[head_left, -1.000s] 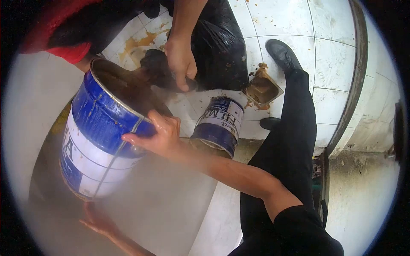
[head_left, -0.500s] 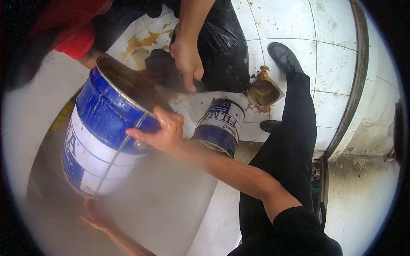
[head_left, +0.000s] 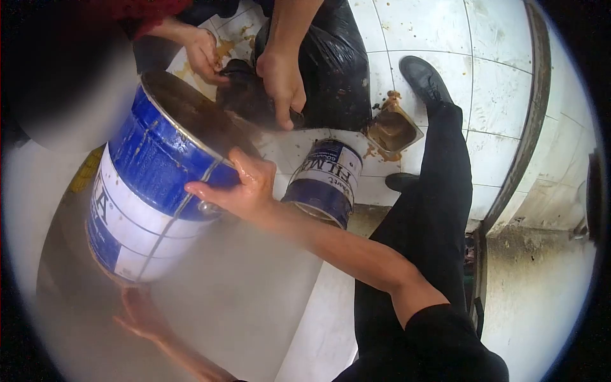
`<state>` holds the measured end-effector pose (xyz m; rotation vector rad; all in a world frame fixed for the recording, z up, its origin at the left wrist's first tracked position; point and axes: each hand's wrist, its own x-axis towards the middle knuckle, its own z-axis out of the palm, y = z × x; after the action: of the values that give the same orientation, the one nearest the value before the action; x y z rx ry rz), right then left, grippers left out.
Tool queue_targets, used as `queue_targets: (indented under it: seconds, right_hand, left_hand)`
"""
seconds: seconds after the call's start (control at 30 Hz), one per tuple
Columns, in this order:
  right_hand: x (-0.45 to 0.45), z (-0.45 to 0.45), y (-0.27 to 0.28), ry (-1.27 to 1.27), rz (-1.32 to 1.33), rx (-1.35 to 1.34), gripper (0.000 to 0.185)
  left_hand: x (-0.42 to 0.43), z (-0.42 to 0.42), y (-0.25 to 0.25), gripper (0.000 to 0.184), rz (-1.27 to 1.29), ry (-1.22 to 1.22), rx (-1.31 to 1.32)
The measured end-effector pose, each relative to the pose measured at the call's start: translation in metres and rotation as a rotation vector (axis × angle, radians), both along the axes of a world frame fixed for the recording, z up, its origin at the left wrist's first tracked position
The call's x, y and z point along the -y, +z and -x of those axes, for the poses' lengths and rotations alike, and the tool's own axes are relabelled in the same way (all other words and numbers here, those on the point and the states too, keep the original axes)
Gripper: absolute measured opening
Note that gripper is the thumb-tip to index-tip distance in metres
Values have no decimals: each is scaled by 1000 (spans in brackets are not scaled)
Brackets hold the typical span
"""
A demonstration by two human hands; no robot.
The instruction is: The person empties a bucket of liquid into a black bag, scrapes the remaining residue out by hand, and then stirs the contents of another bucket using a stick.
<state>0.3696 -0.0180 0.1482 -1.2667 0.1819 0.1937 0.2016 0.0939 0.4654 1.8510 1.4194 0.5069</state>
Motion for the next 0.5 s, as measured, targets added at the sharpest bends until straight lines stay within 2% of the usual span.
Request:
queue_targets:
  seconds: [0.13,0.23,0.33,0.5]
  right_hand:
    - [2,3,4,6,14,-16,57]
    - [5,4,2,17,-6,-26,56]
    - [6,4,0,15,-20,-41,55]
    - [8,4,1,25,-31,-70,56]
  left_hand:
    - [-9,6,10,69,98,-52,76]
    - [5,-6,4,68,9,17,47]
    - [5,-8,5,68,29,-58,23]
    - [3,-2,10,73,31,-24,64]
